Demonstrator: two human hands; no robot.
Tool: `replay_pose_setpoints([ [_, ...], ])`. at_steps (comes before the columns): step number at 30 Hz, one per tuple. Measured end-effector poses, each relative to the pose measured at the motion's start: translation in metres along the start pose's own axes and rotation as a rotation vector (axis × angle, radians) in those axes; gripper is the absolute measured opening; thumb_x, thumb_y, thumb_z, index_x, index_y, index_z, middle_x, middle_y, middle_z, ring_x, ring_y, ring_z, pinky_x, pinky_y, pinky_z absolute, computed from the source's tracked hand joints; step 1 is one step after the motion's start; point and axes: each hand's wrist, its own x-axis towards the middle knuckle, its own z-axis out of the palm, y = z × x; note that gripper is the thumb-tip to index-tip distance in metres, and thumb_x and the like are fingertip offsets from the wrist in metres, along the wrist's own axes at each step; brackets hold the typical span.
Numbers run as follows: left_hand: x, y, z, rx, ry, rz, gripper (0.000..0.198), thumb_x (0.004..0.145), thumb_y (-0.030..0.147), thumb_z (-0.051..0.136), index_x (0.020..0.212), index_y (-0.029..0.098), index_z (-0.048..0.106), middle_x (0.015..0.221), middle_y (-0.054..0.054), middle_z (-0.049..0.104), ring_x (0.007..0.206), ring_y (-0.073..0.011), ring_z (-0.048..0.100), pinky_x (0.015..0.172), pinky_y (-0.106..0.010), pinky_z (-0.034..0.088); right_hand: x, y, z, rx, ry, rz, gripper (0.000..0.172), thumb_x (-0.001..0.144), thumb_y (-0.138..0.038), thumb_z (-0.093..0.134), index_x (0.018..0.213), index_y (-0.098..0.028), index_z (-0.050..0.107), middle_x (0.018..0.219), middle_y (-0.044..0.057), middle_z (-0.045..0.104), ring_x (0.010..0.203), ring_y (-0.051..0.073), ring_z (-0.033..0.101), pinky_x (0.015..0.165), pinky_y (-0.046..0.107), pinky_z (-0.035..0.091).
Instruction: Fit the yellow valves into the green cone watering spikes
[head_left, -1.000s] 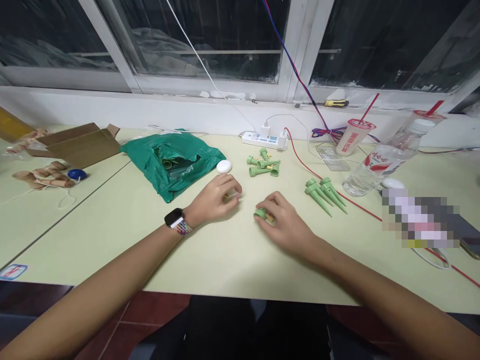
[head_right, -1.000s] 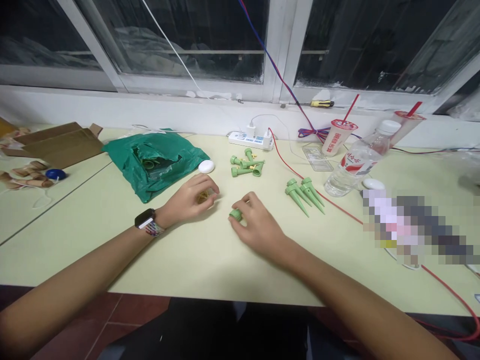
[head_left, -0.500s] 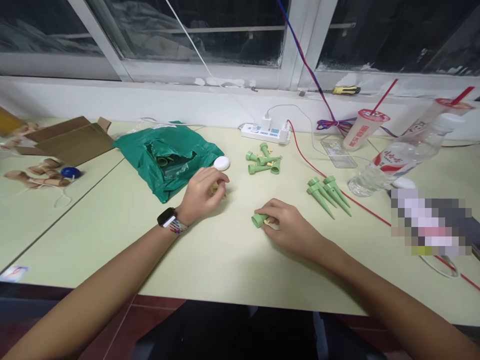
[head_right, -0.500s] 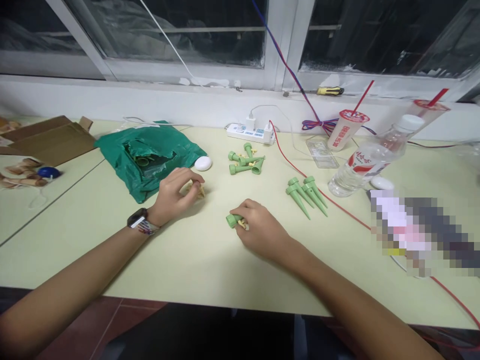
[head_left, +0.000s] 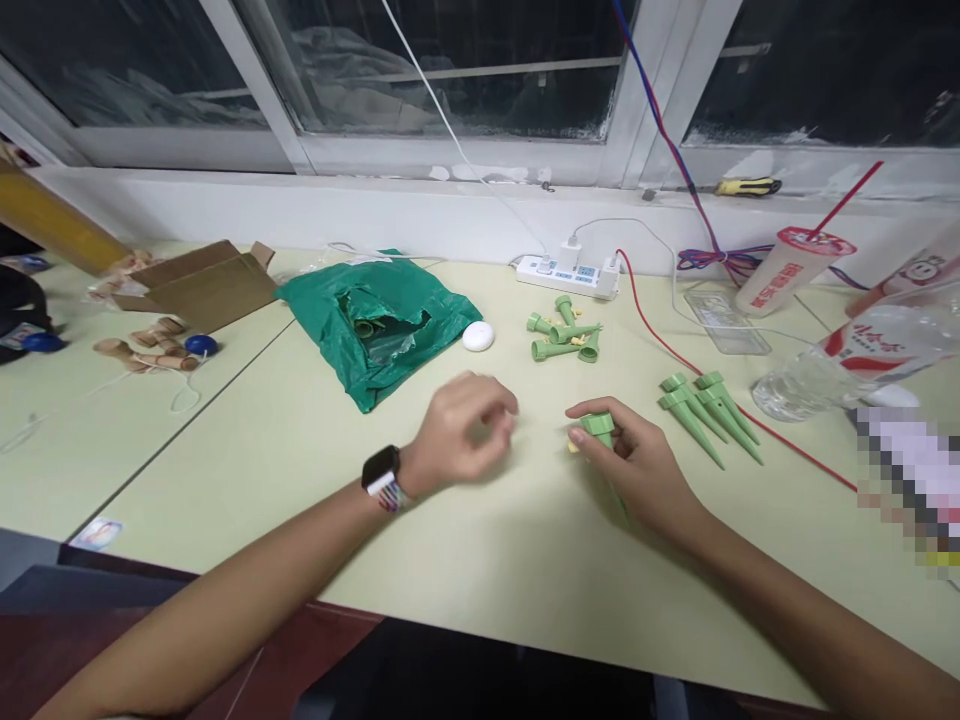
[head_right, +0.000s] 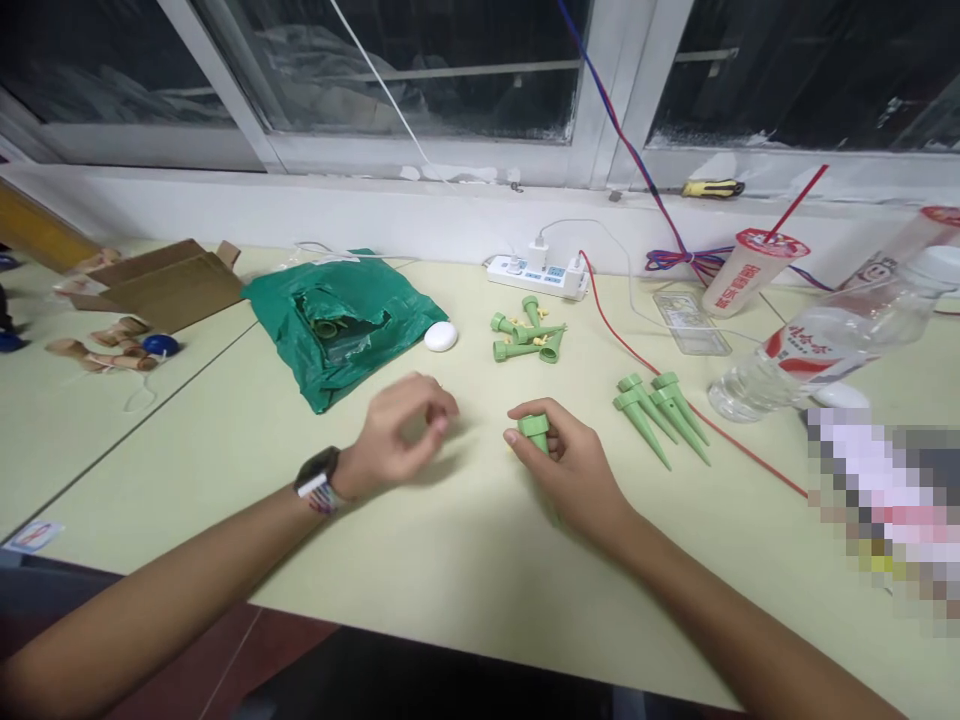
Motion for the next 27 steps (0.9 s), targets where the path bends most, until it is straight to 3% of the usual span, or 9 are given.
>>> replay_pose_setpoints([
  [2, -0.005, 0.022, 0.008, -0.037, -0.127, 0.062, 0.005, 0.093, 0.029, 0.06, 0.095, 0.024, 0.06, 0.072, -0.002, 0.063, 0.066, -0.0194, 0.058, 0.066, -0.038, 0.045, -0.002, -0.002, 0.003, 0.046, -0.065, 0.011, 0.029, 0.094, -0.049, 0.066, 0.111, -0.026, 0.07, 0.059, -0.006, 0.038, 0.053, 0.014, 0.033, 0.051, 0.028, 0.028],
  [6, -0.012, 0.041, 0.019, -0.147, -0.179, 0.04, 0.012, 0.097, 0.028, 0.061, 0.088, 0.025, 0.054, 0.069, 0.0, 0.059, 0.062, -0.0171, 0.055, 0.059, -0.034, 0.042, -0.007, -0.002, 0.01, 0.115, -0.199, -0.025, 0.029, 0.096, -0.05, 0.064, 0.11, -0.025, 0.067, 0.068, -0.003, 0.051, 0.058, 0.014, 0.038, 0.055, 0.028, 0.033],
  [9, -0.014, 0.039, 0.021, -0.175, -0.203, 0.025, 0.008, 0.099, 0.026, 0.061, 0.093, 0.024, 0.056, 0.073, 0.0, 0.06, 0.064, -0.0164, 0.055, 0.058, -0.032, 0.041, -0.008, 0.004, 0.014, 0.186, -0.263, -0.042, 0.032, 0.099, -0.053, 0.058, 0.113, -0.024, 0.064, 0.073, -0.002, 0.056, 0.062, 0.015, 0.042, 0.057, 0.028, 0.034],
  [14, -0.015, 0.035, 0.025, -0.248, -0.235, -0.071, 0.005, 0.101, 0.025, 0.058, 0.096, 0.024, 0.06, 0.075, 0.0, 0.059, 0.065, -0.015, 0.055, 0.059, -0.03, 0.043, -0.004, 0.014, 0.015, 0.233, -0.251, 0.001, 0.037, 0.102, -0.058, 0.053, 0.11, -0.024, 0.063, 0.063, -0.005, 0.043, 0.057, 0.014, 0.038, 0.054, 0.027, 0.03],
  [17, -0.012, 0.036, 0.029, -0.287, -0.208, -0.123, 0.007, 0.101, 0.028, 0.059, 0.096, 0.024, 0.062, 0.079, -0.001, 0.062, 0.067, -0.0153, 0.058, 0.061, -0.03, 0.045, -0.001, 0.012, 0.012, 0.228, -0.222, -0.001, 0.036, 0.102, -0.058, 0.052, 0.107, -0.024, 0.063, 0.063, -0.005, 0.044, 0.057, 0.014, 0.04, 0.054, 0.027, 0.031],
  [22, -0.007, 0.033, 0.029, -0.222, -0.157, -0.075, 0.008, 0.102, 0.028, 0.059, 0.103, 0.024, 0.066, 0.085, -0.004, 0.066, 0.075, -0.0173, 0.062, 0.068, -0.031, 0.048, 0.006, 0.007, 0.009, 0.237, -0.174, -0.058, 0.034, 0.101, -0.056, 0.054, 0.103, -0.023, 0.065, 0.065, -0.004, 0.049, 0.063, 0.015, 0.046, 0.059, 0.027, 0.038],
  [25, -0.005, 0.031, 0.025, -0.132, -0.167, 0.002, 0.014, 0.103, 0.028, 0.057, 0.111, 0.022, 0.067, 0.09, -0.006, 0.067, 0.079, -0.0183, 0.062, 0.071, -0.032, 0.048, 0.009, 0.008, 0.012, 0.321, -0.19, -0.046, 0.037, 0.1, -0.06, 0.056, 0.099, -0.024, 0.063, 0.061, -0.006, 0.047, 0.055, 0.013, 0.042, 0.053, 0.026, 0.036],
  [27, -0.002, 0.03, 0.024, -0.122, -0.18, -0.01, 0.015, 0.103, 0.03, 0.057, 0.107, 0.021, 0.069, 0.09, -0.007, 0.069, 0.079, -0.0186, 0.063, 0.071, -0.033, 0.048, 0.011, 0.011, 0.014, 0.369, -0.196, -0.012, 0.04, 0.097, -0.063, 0.058, 0.099, -0.024, 0.062, 0.058, -0.007, 0.045, 0.049, 0.012, 0.038, 0.047, 0.025, 0.033],
])
